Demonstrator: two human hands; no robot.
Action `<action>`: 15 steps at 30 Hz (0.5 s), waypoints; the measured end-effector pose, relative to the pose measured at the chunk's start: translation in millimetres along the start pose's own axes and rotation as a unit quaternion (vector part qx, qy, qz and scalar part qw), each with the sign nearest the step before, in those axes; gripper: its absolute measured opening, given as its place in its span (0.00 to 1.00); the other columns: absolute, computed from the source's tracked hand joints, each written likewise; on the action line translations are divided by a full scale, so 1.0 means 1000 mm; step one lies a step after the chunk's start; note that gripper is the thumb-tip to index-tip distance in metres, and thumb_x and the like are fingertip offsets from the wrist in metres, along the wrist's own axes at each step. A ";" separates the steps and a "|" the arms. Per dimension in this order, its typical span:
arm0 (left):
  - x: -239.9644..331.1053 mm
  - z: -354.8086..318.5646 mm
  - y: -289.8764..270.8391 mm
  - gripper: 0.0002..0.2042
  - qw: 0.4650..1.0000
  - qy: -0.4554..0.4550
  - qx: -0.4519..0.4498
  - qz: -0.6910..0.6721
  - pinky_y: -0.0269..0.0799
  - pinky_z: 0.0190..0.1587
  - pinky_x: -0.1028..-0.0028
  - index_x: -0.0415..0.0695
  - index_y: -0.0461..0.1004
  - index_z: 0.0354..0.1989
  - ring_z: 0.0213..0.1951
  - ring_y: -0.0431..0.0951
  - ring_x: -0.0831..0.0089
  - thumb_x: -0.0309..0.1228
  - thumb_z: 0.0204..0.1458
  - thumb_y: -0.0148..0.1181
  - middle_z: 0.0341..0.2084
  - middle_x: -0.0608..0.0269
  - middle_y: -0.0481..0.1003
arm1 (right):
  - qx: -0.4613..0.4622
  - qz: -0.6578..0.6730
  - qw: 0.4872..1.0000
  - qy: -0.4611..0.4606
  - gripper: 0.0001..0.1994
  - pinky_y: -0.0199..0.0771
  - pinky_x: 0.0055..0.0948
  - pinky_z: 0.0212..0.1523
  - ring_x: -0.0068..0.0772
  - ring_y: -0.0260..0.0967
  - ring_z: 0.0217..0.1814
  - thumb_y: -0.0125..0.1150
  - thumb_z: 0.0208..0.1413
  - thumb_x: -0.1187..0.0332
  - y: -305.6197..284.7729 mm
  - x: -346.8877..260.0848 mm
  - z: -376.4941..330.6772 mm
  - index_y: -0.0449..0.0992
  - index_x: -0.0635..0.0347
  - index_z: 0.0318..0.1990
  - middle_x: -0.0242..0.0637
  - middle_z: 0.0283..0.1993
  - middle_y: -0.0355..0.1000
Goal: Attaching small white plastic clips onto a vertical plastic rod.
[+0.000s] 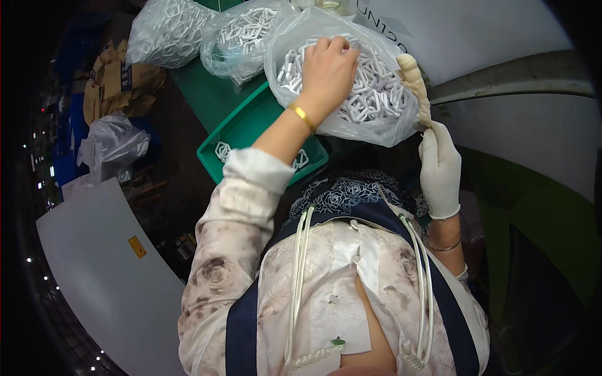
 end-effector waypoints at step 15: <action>-0.032 0.047 0.043 0.04 0.995 -0.062 -0.079 0.020 0.79 0.37 0.56 0.45 0.83 0.27 0.34 0.83 0.52 0.30 0.47 0.65 0.29 0.52 0.82 | 0.018 0.009 1.000 0.018 0.13 0.55 0.23 0.27 0.16 0.51 0.25 0.47 0.71 0.71 -0.008 0.012 -0.005 0.74 0.69 0.52 0.25 0.24 0.57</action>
Point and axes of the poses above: each hand's wrist, its own z-axis towards the middle knuckle, its own y-axis out of the palm, x = y × z, the point moved 3 cm from there along z, towards the middle knuckle
